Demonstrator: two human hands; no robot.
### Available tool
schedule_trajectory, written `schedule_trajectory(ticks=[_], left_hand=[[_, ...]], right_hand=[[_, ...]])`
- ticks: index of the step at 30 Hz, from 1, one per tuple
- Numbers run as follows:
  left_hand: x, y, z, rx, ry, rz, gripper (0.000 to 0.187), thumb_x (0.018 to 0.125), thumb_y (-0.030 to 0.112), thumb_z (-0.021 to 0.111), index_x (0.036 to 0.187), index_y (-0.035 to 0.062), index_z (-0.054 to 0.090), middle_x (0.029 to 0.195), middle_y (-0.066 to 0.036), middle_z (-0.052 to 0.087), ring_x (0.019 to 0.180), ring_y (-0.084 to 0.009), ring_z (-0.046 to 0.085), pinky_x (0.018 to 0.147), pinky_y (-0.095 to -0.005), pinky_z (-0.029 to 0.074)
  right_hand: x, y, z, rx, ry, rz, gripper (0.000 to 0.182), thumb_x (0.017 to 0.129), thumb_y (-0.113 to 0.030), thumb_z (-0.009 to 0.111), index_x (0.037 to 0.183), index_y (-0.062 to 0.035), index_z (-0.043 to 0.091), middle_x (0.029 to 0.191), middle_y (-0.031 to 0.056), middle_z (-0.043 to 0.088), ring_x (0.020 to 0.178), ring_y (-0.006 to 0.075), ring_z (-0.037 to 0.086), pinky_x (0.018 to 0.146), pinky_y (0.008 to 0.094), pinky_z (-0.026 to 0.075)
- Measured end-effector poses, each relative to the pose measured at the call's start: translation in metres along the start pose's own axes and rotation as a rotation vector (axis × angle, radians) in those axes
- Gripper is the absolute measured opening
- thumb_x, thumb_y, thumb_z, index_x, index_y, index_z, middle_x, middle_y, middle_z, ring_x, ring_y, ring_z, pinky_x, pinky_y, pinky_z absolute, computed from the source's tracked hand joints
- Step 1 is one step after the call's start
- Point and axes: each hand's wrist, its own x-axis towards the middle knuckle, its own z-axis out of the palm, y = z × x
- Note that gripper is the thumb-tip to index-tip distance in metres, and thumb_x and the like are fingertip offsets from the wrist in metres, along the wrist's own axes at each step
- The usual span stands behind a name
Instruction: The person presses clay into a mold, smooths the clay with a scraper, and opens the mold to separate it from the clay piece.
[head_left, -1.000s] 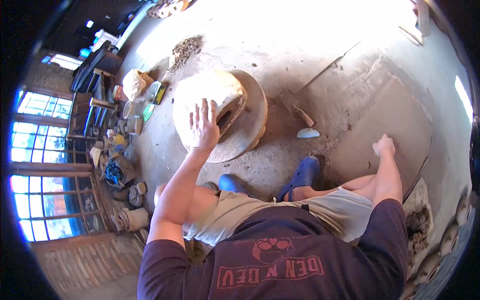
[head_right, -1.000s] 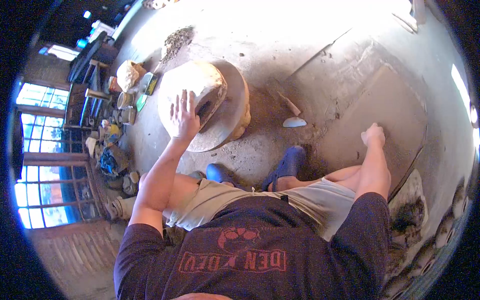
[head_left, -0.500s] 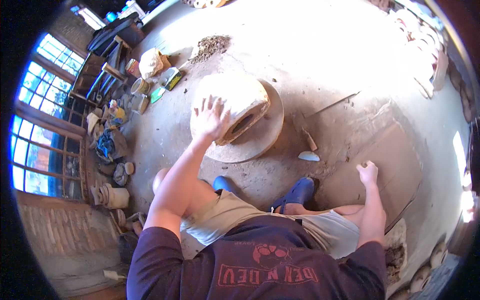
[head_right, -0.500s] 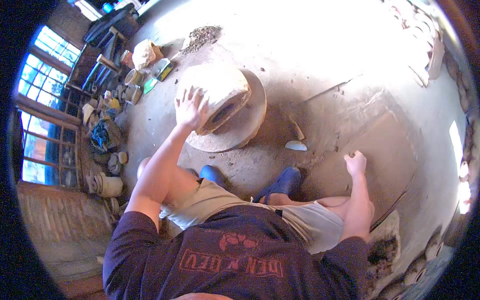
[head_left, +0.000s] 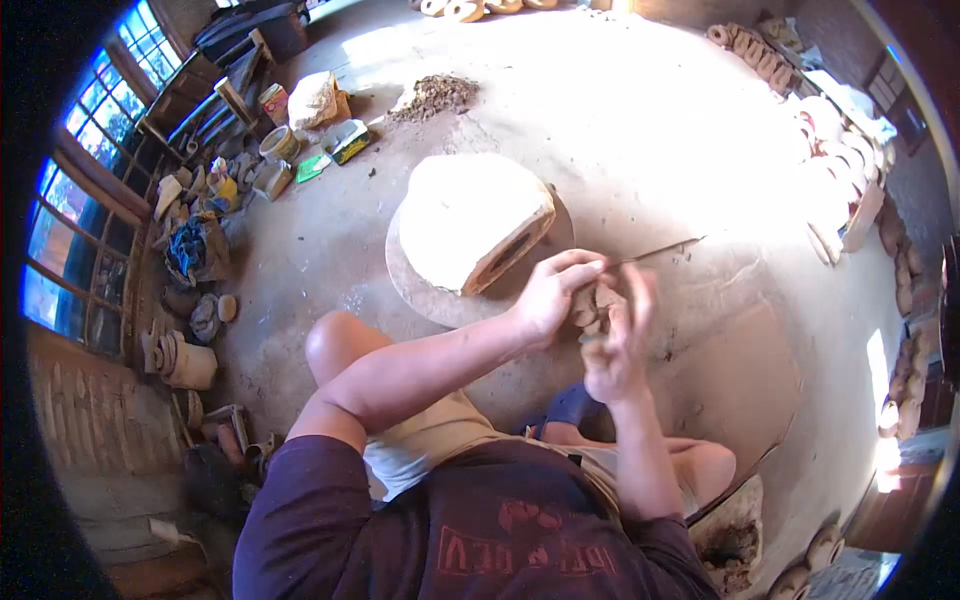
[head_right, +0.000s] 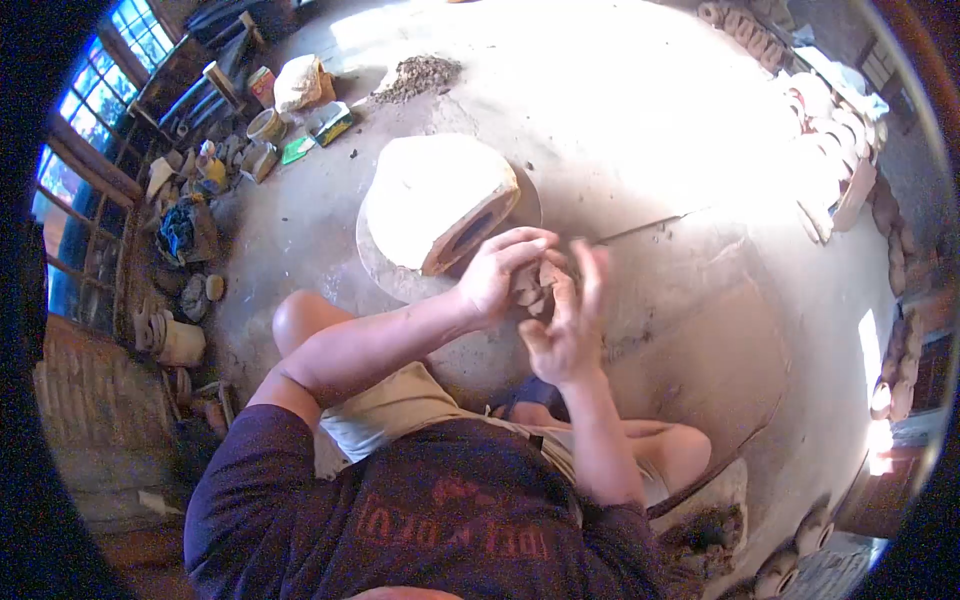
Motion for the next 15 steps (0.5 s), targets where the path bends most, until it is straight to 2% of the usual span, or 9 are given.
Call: schedule_trajectory(ticks=[1,3,5,6,8,10,12,14,15], left_hand=[[-0.007,0.014,-0.011,0.024,0.028,-0.026,0.032,0.105,0.02,0.054,0.127,-0.0022,0.058,0.113,-0.015,0.068,0.097,-0.0211,0.069,0.087,-0.0362,0.058],[-0.007,0.019,-0.033,-0.082,0.019,0.026,0.033,0.103,0.015,0.051,0.131,-0.0011,0.053,0.113,-0.017,0.069,0.094,-0.0231,0.07,0.088,-0.0388,0.058],[-0.013,-0.001,-0.014,-0.004,-0.164,0.091,0.043,0.101,0.015,0.051,0.14,-0.0026,0.046,0.118,-0.017,0.068,0.098,-0.0234,0.069,0.091,-0.0402,0.056],[-0.017,-0.015,0.002,0.036,-0.256,0.124,0.049,0.1,0.015,0.051,0.145,-0.0033,0.043,0.12,-0.017,0.067,0.1,-0.0236,0.069,0.093,-0.0408,0.056],[-0.02,-0.042,0.031,-0.182,-0.088,0.016,0.067,0.097,0.016,0.052,0.158,-0.003,0.03,0.131,-0.019,0.062,0.112,-0.023,0.064,0.099,-0.0402,0.052],[-0.026,-0.019,0.02,-0.203,-0.231,-0.255,0.087,0.098,0.017,0.051,0.168,0.0093,-0.001,0.16,-0.02,0.042,0.138,-0.0258,0.05,0.115,-0.0402,0.042],[-0.032,-0.013,0.019,-0.27,-0.233,-0.163,0.088,0.107,0.043,0.049,0.167,0.0179,-0.011,0.169,-0.017,0.026,0.148,-0.0296,0.04,0.122,-0.0455,0.034],[-0.031,-0.02,0.03,-0.349,-0.19,-0.166,0.101,0.098,0.08,0.035,0.167,0.0236,-0.014,0.173,-0.014,0.015,0.155,-0.0314,0.027,0.124,-0.0499,0.029],[-0.032,-0.03,0.031,-0.215,-0.235,-0.145,0.118,0.081,0.097,0.021,0.166,0.0238,-0.015,0.174,-0.014,0.008,0.159,-0.0304,0.017,0.126,-0.0511,0.025]], right_hand=[[0.011,0.0,-0.026,-0.222,-0.067,-0.042,0.087,0.102,-0.074,0.031,0.148,-0.0013,0.044,0.155,0.0234,0.038,0.148,0.0432,0.032,0.12,0.0602,0.028],[0.024,-0.008,-0.06,0.33,0.163,0.336,0.09,0.101,-0.076,0.028,0.151,-0.0019,0.038,0.157,0.0224,0.036,0.151,0.0415,0.03,0.12,0.0612,0.028],[0.03,-0.014,-0.057,0.618,0.232,0.421,0.091,0.102,-0.075,0.026,0.156,-0.0015,0.032,0.161,0.0215,0.032,0.153,0.0381,0.026,0.122,0.0595,0.022],[0.031,-0.017,-0.039,0.629,0.187,0.319,0.09,0.103,-0.072,0.025,0.158,-0.0009,0.028,0.164,0.0211,0.029,0.155,0.0356,0.023,0.124,0.0573,0.017],[0.024,-0.018,-0.011,0.772,0.119,0.259,0.093,0.103,-0.071,0.027,0.161,0.0024,0.022,0.167,0.0212,0.026,0.155,0.0335,0.024,0.126,0.0533,0.015],[0.019,-0.018,-0.002,1.037,0.081,0.356,0.101,0.102,-0.072,0.034,0.161,0.0078,0.019,0.166,0.022,0.027,0.152,0.0345,0.03,0.125,0.0498,0.022],[0.013,-0.039,-0.01,0.967,0.102,0.622,0.086,0.103,-0.061,0.049,0.153,0.0073,0.037,0.154,0.0218,0.046,0.138,0.0348,0.049,0.116,0.0485,0.037],[-0.002,-0.026,-0.004,0.313,0.065,0.015,0.061,0.103,-0.045,0.06,0.141,0.0019,0.052,0.136,0.0213,0.061,0.124,0.0334,0.062,0.109,0.0463,0.046],[0.009,-0.027,-0.012,0.268,0.116,-0.031,0.036,0.096,-0.031,0.074,0.107,0.0017,0.063,0.103,0.0168,0.071,0.091,0.0291,0.071,0.086,0.042,0.056]])
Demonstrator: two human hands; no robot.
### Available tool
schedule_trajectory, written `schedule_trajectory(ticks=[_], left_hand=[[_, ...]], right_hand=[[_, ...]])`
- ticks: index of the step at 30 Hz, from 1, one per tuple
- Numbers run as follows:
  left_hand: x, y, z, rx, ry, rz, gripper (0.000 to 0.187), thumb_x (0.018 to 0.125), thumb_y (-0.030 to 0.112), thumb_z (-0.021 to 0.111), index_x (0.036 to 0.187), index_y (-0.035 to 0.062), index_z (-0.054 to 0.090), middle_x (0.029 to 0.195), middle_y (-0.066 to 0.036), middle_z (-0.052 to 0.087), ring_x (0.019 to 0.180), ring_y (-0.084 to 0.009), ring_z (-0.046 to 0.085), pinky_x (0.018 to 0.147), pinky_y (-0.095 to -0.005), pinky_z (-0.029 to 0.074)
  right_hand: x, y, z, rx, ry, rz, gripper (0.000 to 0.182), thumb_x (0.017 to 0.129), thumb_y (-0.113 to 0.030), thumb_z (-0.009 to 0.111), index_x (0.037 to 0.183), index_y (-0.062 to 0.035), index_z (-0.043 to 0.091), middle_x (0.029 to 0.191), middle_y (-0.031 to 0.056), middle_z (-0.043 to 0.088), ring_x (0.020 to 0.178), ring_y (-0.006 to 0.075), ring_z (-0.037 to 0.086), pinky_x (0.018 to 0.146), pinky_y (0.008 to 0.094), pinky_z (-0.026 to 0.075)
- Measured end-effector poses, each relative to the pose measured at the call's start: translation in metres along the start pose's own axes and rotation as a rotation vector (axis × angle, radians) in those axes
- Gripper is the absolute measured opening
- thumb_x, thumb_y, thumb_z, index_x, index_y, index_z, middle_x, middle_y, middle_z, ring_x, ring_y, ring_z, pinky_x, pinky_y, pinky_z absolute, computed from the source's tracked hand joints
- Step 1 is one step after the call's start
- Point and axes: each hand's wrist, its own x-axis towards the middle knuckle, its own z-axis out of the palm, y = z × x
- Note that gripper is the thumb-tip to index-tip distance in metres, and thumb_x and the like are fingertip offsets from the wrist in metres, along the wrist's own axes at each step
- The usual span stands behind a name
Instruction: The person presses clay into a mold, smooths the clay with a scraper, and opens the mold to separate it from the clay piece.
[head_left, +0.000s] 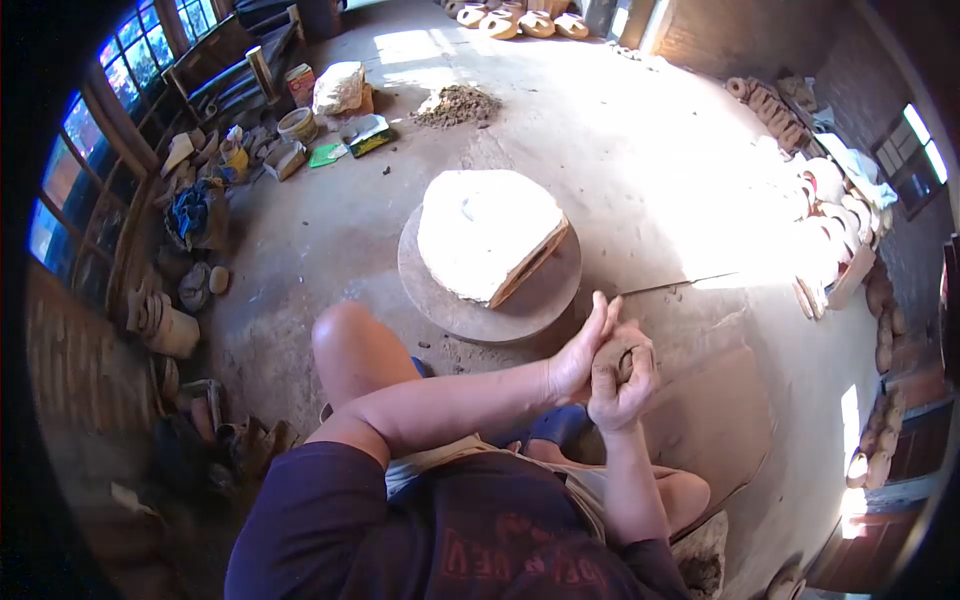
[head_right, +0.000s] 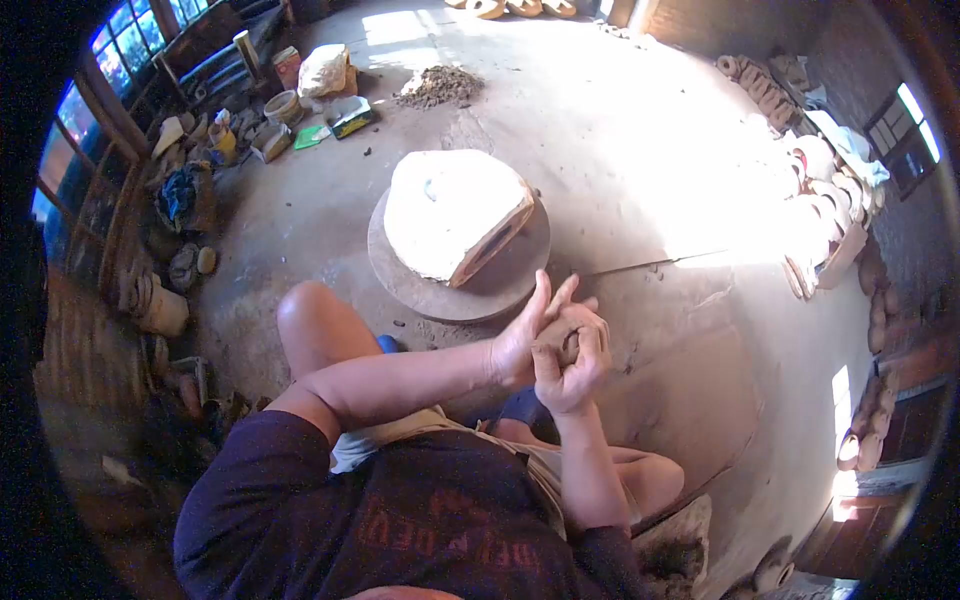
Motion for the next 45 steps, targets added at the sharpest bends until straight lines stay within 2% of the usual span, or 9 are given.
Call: schedule_trajectory(ticks=[4,9,14,18,31,38,40,43,45], left_hand=[[-0.007,-0.011,-0.017,0.153,-0.018,-0.352,0.111,0.085,0.095,0.02,0.164,0.0172,0.019,0.152,-0.018,0.045,0.135,-0.0315,0.052,0.11,-0.0471,0.045],[-0.002,-0.004,-0.05,0.529,-0.197,-0.657,0.097,0.095,0.088,0.019,0.128,0.0074,0.061,0.105,-0.012,0.071,0.085,-0.0223,0.071,0.073,-0.0331,0.058],[-0.005,-0.025,-0.061,1.004,-0.053,0.071,0.095,0.102,0.051,0.063,0.16,-0.0048,0.013,0.099,-0.019,0.072,0.087,-0.0335,0.072,0.081,-0.0408,0.056],[-0.01,-0.018,-0.04,1.412,-0.147,0.225,0.083,0.104,0.047,0.058,0.156,-0.005,0.02,0.099,-0.032,0.067,0.096,-0.0445,0.07,0.083,-0.0474,0.054],[0.01,-0.054,-0.004,1.653,-0.253,-0.001,0.068,0.107,0.03,0.049,0.158,-0.0028,0.018,0.117,-0.032,0.06,0.107,-0.0494,0.063,0.094,-0.0508,0.051],[0.085,-0.124,0.0,1.281,-0.256,-0.001,0.066,0.108,0.034,0.048,0.151,-0.0096,0.022,0.092,-0.026,0.069,0.093,-0.0447,0.069,0.083,-0.0515,0.053],[0.11,-0.105,0.029,1.192,-0.212,-0.028,0.076,0.109,0.043,0.045,0.155,-0.0095,0.016,0.113,-0.031,0.066,0.111,-0.0447,0.065,0.094,-0.0501,0.051],[0.126,-0.11,0.076,1.29,-0.219,-0.091,0.091,0.108,0.059,0.039,0.16,-0.007,0.004,0.146,-0.033,0.048,0.139,-0.043,0.046,0.112,-0.0467,0.042],[0.124,-0.113,0.096,1.194,-0.267,-0.146,0.099,0.106,0.066,0.036,0.162,-0.0043,-0.004,0.162,-0.032,0.029,0.153,-0.0407,0.028,0.122,-0.0446,0.031]], right_hand=[[-0.01,0.012,-0.017,0.199,-0.115,0.418,0.044,0.082,-0.032,0.088,0.067,-0.0048,0.057,0.064,0.0085,0.059,0.056,0.0283,0.058,0.052,0.0419,0.045],[-0.04,0.025,-0.025,-0.139,-0.279,0.173,0.046,0.08,-0.039,0.089,0.076,-0.004,0.059,0.074,0.0135,0.06,0.068,0.0337,0.062,0.06,0.0449,0.048],[-0.038,0.004,-0.032,-0.046,-0.274,0.352,0.054,0.073,-0.033,0.092,0.105,-0.0001,0.064,0.104,0.0199,0.064,0.097,0.0401,0.066,0.082,0.0464,0.053],[-0.043,0.013,-0.048,-0.096,-0.543,0.341,0.051,0.074,-0.021,0.087,0.117,-0.0016,0.066,0.102,0.0197,0.069,0.092,0.0392,0.07,0.079,0.0459,0.057],[-0.09,0.032,-0.075,-0.094,-0.507,0.563,0.024,0.08,-0.016,0.08,0.093,0.0008,0.069,0.096,0.0229,0.072,0.094,0.0436,0.068,0.083,0.0515,0.054],[-0.101,0.008,-0.124,0.48,-0.079,1.17,0.014,0.091,-0.009,0.066,0.081,0.0002,0.064,0.076,0.0075,0.063,0.075,0.0216,0.063,0.065,0.0344,0.051],[-0.086,-0.034,-0.128,0.523,0.503,1.244,0.018,0.095,-0.017,0.066,0.085,-0.0036,0.061,0.076,0.0024,0.06,0.07,0.0146,0.058,0.06,0.0275,0.043],[-0.118,-0.011,-0.182,0.814,0.39,0.642,0.035,0.104,-0.03,0.057,0.084,-0.0008,0.059,0.078,0.007,0.06,0.075,0.0166,0.057,0.059,0.0307,0.041],[-0.14,0.001,-0.23,0.804,0.597,0.709,0.043,0.105,-0.041,0.055,0.087,-0.0023,0.059,0.082,0.0075,0.061,0.076,0.019,0.057,0.063,0.0321,0.042]])
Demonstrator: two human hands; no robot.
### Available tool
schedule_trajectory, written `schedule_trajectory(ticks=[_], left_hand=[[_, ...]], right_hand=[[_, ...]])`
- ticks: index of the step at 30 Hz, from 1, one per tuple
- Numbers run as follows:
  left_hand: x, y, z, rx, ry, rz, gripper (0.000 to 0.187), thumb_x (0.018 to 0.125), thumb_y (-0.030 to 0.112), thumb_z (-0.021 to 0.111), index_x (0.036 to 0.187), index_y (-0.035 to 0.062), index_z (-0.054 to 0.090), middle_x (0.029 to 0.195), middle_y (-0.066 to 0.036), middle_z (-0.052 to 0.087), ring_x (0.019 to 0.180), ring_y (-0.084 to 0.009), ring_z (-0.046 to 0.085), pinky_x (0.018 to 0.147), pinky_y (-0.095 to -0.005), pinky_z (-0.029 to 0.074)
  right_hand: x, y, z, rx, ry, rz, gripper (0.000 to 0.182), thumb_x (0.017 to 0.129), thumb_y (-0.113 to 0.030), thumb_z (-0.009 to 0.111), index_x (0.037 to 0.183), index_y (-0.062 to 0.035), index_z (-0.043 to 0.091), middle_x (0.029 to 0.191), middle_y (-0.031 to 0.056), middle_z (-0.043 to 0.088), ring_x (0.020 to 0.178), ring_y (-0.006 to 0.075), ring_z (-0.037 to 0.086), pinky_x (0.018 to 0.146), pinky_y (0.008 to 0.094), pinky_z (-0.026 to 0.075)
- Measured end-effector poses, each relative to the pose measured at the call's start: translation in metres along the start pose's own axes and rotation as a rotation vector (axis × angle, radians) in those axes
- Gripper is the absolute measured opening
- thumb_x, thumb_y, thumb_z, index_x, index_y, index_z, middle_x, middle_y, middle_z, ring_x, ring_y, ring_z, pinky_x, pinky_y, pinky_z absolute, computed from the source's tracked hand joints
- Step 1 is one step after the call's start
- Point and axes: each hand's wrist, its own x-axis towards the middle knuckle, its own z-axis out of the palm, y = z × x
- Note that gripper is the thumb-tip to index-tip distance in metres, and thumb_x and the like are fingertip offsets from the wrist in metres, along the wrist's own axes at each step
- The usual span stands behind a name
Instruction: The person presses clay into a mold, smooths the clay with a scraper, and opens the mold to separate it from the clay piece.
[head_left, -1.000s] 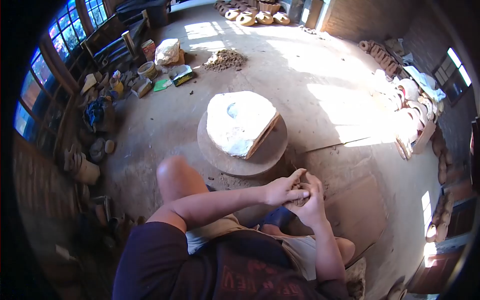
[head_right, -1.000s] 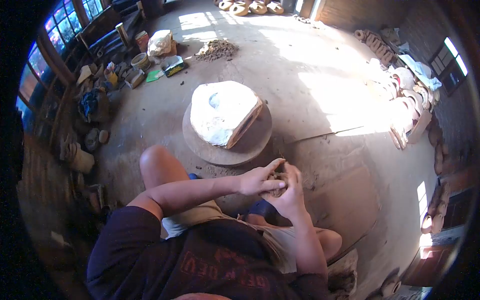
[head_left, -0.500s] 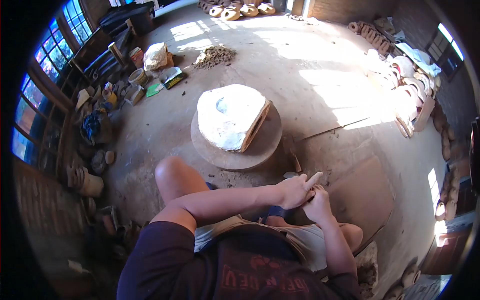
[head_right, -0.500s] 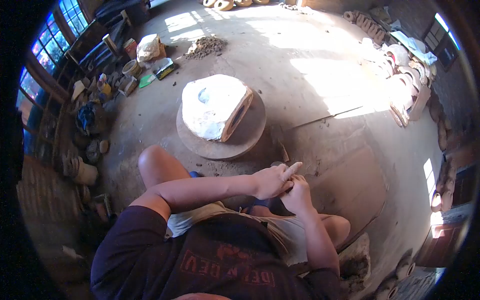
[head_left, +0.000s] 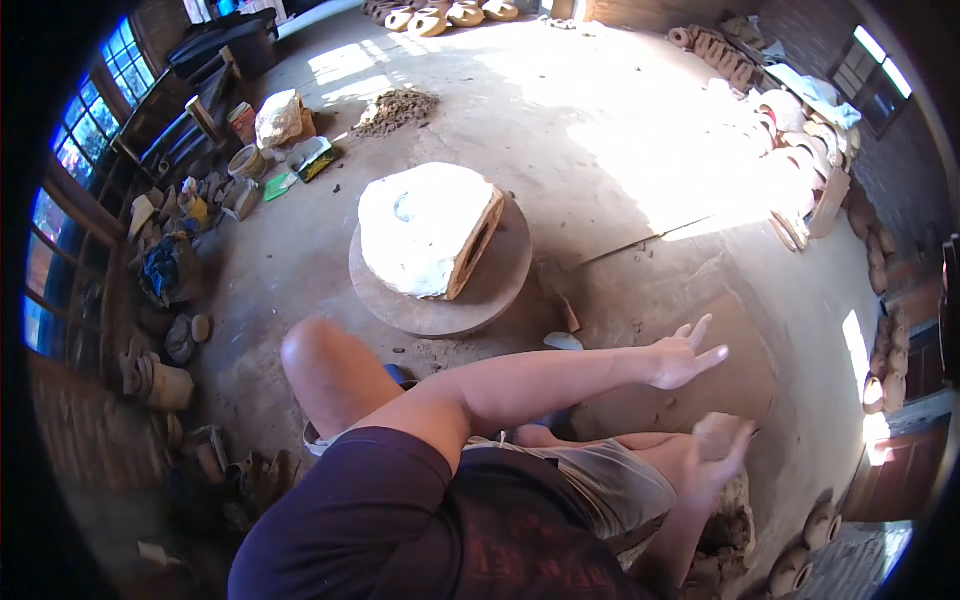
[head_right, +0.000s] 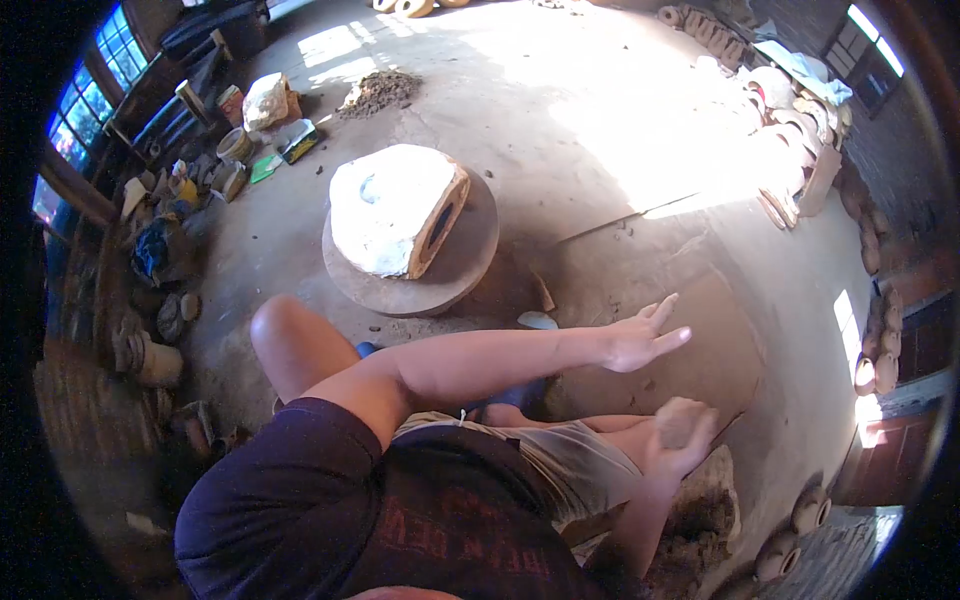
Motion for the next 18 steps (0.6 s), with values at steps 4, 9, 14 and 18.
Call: schedule_trajectory(ticks=[4,9,14,18], left_hand=[[-0.011,0.039,0.013,-0.563,0.134,-0.042,0.097,0.105,0.068,0.036,0.163,-0.0033,0.004,0.16,-0.029,0.032,0.148,-0.036,0.035,0.119,-0.0429,0.035],[-0.053,0.069,-0.036,-0.869,0.008,0.025,0.072,0.111,0.057,0.036,0.142,-0.0049,0.055,0.081,-0.003,0.069,0.058,-0.0139,0.058,0.06,-0.0305,0.052],[-0.078,0.036,-0.026,-0.043,0.255,0.582,0.076,0.112,0.052,0.025,0.163,-0.0033,0.019,0.169,-0.031,0.018,0.158,-0.0409,0.016,0.127,-0.047,0.019],[-0.103,0.023,-0.07,0.196,0.59,0.475,0.091,0.106,0.064,0.029,0.165,-0.0026,0.007,0.171,-0.03,0.004,0.159,-0.0473,-0.004,0.126,-0.0589,0.005]], right_hand=[[0.013,-0.016,-0.018,-0.118,0.303,-0.204,0.052,0.105,-0.054,0.044,0.11,-0.0027,0.054,0.11,0.0117,0.053,0.101,0.0244,0.047,0.084,0.0382,0.035],[0.031,0.017,0.078,-1.083,-0.152,-0.896,0.078,0.104,-0.068,0.029,0.144,-0.0028,0.045,0.15,0.0176,0.037,0.141,0.0317,0.031,0.114,0.0472,0.023],[0.063,0.051,0.123,0.013,-0.177,-0.048,0.09,0.105,-0.072,0.018,0.162,-0.0036,0.031,0.173,0.0179,0.016,0.159,0.0345,0.015,0.128,0.0508,0.009],[0.027,0.084,0.194,-0.025,-0.488,-0.088,0.094,0.104,-0.074,0.014,0.167,-0.0048,0.001,0.176,0.0143,0.002,0.162,0.0266,0.004,0.129,0.0428,0.008]])
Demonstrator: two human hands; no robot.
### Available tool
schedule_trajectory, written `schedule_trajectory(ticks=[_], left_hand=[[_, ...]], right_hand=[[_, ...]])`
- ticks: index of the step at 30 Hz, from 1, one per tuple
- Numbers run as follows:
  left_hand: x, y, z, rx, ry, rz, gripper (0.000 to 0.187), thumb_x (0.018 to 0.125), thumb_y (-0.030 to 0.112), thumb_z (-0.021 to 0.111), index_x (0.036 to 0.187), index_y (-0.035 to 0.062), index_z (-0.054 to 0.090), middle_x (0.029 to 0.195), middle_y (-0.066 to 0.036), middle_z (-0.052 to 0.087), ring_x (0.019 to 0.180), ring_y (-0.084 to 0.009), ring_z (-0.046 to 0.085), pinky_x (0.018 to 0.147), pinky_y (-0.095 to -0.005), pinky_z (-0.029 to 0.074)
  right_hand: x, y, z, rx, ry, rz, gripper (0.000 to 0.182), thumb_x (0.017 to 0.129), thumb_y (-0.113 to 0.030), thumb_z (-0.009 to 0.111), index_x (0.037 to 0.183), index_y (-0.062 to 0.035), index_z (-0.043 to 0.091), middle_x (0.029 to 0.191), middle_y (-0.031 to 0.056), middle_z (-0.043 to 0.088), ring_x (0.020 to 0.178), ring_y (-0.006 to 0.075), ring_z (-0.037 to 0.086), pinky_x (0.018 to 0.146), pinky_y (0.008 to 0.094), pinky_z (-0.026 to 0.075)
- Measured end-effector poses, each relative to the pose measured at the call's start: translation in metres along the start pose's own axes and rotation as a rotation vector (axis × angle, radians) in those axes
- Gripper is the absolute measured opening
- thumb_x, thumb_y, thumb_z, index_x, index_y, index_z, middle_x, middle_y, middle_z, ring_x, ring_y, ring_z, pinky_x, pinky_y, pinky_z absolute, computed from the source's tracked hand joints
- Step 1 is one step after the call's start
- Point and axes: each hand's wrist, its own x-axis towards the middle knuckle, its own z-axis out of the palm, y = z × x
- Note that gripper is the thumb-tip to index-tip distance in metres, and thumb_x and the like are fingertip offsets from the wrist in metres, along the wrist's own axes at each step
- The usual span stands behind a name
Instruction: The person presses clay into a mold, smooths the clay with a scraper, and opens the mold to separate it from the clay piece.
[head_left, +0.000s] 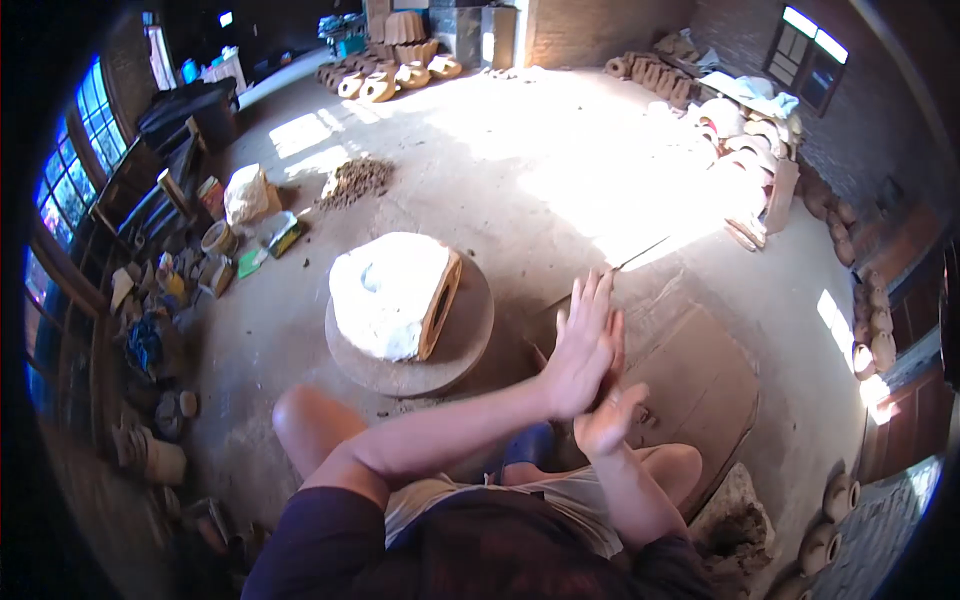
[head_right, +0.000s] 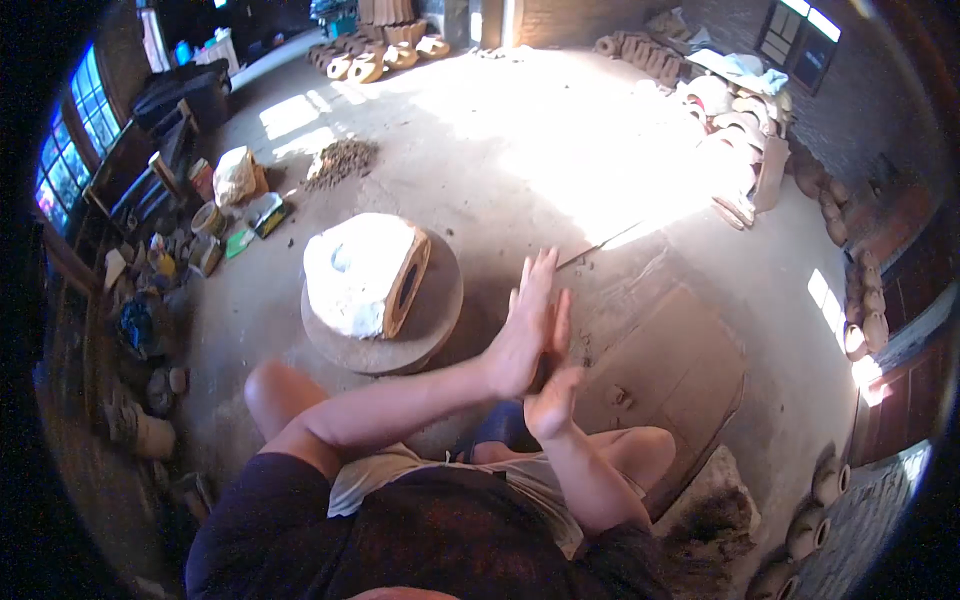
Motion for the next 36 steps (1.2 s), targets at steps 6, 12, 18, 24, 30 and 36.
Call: schedule_trajectory(ticks=[6,12,18,24,30,36], left_hand=[[-0.022,-0.054,-0.019,0.108,-0.08,0.112,0.097,0.105,0.068,0.009,0.162,-0.0097,-0.002,0.172,-0.027,-0.002,0.16,-0.0404,-0.005,0.128,-0.0494,-0.003],[-0.059,-0.026,-0.022,-0.357,-0.114,-0.076,0.091,0.106,0.065,0.003,0.164,-0.0044,-0.004,0.174,-0.022,-0.006,0.161,-0.0325,-0.007,0.128,-0.047,-0.005],[-0.062,-0.02,-0.023,-0.559,-0.074,-0.058,0.087,0.107,0.062,0.001,0.163,-0.0047,-0.007,0.174,-0.019,-0.007,0.16,-0.0291,-0.013,0.129,-0.0397,-0.003],[-0.03,-0.034,-0.038,-0.589,-0.037,-0.249,0.104,0.096,0.08,-0.003,0.165,0.0018,-0.009,0.174,-0.017,-0.01,0.16,-0.0279,-0.013,0.127,-0.0432,-0.007],[-0.022,-0.043,-0.04,-0.708,-0.052,-0.276,0.104,0.095,0.082,-0.001,0.166,0.0071,-0.009,0.174,-0.021,0.001,0.161,-0.0291,-0.005,0.128,-0.0463,0.004],[-0.039,-0.045,-0.027,-0.286,-0.052,0.24,0.091,0.107,0.065,0.007,0.163,-0.0064,-0.003,0.173,-0.025,-0.001,0.16,-0.0341,-0.007,0.127,-0.0457,-0.007]], right_hand=[[-0.001,0.027,0.022,-0.103,0.069,0.074,0.092,0.105,-0.073,0.014,0.168,-0.0072,0.002,0.176,0.01,0.003,0.161,0.0254,0.007,0.127,0.0408,0.011],[0.015,0.016,0.024,0.029,0.225,0.278,0.092,0.103,-0.076,0.018,0.169,-0.0148,-0.001,0.176,0.0122,-0.002,0.162,0.0288,-0.004,0.128,0.0464,0.007],[0.019,0.026,0.023,0.084,0.119,0.255,0.092,0.104,-0.071,0.02,0.167,-0.0066,0.001,0.176,0.0133,-0.004,0.161,0.0276,-0.01,0.127,0.0453,-0.004],[-0.006,0.021,0.045,-0.028,0.067,0.153,0.092,0.102,-0.076,0.025,0.169,-0.0175,0.002,0.176,0.0073,0.001,0.161,0.0251,0.002,0.127,0.0434,0.009],[0.0,0.035,0.026,-0.154,-0.014,0.041,0.084,0.107,-0.067,0.02,0.168,-0.0109,0.004,0.176,0.0103,0.006,0.161,0.0248,0.008,0.128,0.0407,0.011],[0.015,0.021,0.027,0.406,0.169,0.408,0.086,0.105,-0.072,0.023,0.169,-0.0145,0.011,0.175,0.0048,0.013,0.16,0.023,0.012,0.128,0.0399,0.011]])
